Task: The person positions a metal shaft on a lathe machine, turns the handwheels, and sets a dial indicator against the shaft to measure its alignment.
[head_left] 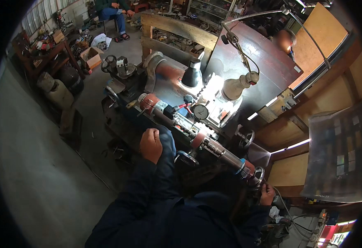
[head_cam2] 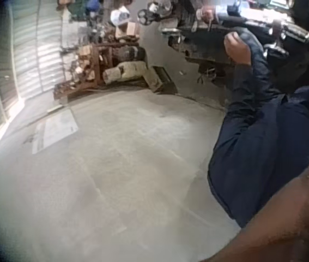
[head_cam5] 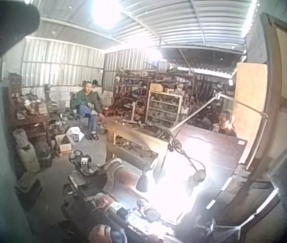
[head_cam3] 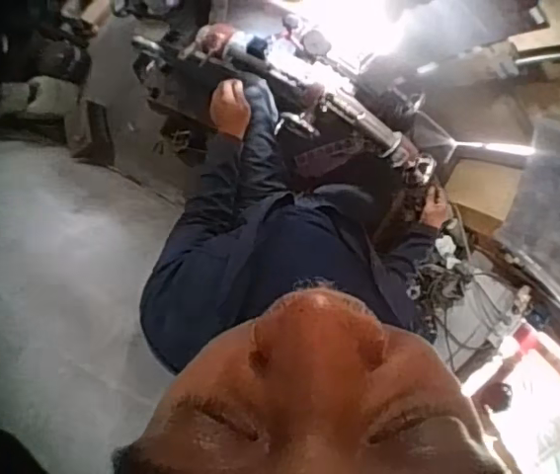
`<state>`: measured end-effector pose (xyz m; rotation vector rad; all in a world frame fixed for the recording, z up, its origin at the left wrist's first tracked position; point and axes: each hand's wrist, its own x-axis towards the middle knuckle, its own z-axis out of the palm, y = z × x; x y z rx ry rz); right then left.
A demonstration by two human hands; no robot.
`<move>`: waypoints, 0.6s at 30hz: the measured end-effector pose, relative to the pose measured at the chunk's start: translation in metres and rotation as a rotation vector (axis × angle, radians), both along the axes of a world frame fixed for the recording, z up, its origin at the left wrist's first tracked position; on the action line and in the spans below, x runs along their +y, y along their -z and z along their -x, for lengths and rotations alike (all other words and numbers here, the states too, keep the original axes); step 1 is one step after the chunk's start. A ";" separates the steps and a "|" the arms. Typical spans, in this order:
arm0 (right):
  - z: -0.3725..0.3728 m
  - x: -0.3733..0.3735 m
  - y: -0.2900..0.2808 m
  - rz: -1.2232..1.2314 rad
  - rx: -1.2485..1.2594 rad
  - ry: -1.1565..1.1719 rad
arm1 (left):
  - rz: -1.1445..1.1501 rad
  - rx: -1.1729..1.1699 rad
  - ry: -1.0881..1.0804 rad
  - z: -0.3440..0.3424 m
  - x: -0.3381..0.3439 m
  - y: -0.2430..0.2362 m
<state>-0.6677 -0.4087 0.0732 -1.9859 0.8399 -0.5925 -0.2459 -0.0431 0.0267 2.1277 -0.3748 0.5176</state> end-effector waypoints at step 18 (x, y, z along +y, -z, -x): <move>-0.057 -0.017 -0.014 0.216 0.002 0.187 | 0.040 -0.165 0.012 0.003 0.002 -0.009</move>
